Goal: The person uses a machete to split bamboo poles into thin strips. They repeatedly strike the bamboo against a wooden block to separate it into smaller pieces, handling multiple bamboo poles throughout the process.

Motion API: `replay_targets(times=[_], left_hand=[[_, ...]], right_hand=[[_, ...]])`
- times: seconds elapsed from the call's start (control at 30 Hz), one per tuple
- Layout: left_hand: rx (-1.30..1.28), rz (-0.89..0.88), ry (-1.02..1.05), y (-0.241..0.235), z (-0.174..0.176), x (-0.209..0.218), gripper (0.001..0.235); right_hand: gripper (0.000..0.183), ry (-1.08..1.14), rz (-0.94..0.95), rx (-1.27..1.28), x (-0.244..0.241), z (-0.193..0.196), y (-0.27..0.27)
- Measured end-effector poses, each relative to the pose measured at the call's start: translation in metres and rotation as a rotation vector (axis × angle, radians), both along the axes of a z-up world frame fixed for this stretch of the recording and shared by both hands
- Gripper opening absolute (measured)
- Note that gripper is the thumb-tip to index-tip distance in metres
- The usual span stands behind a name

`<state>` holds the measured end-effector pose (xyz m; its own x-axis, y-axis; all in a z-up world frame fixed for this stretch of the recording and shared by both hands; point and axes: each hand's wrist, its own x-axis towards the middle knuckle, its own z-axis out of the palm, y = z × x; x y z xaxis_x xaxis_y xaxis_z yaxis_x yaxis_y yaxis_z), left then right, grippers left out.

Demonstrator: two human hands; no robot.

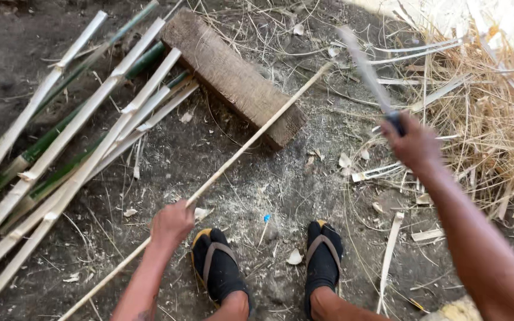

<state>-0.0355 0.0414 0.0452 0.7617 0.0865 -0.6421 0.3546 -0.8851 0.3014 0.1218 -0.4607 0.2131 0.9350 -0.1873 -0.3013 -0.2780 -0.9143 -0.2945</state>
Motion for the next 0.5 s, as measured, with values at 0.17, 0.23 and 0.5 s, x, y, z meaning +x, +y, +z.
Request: replay_targets(times=[0.17,0.23,0.5], left_hand=[[-0.169,-0.005,0.044,-0.062,0.020,0.081,0.048],[-0.211,0.031,0.127,-0.071,0.027,0.093,0.047],[-0.142,-0.007,-0.003,-0.071,0.019,0.088,0.034]], right_hand=[[0.035,0.294,0.434,0.090,-0.069,-0.043,0.094],[0.045,0.193,0.669,0.031,-0.073,-0.048,0.113],[0.060,0.235,0.600,0.056,-0.093,-0.049,0.129]])
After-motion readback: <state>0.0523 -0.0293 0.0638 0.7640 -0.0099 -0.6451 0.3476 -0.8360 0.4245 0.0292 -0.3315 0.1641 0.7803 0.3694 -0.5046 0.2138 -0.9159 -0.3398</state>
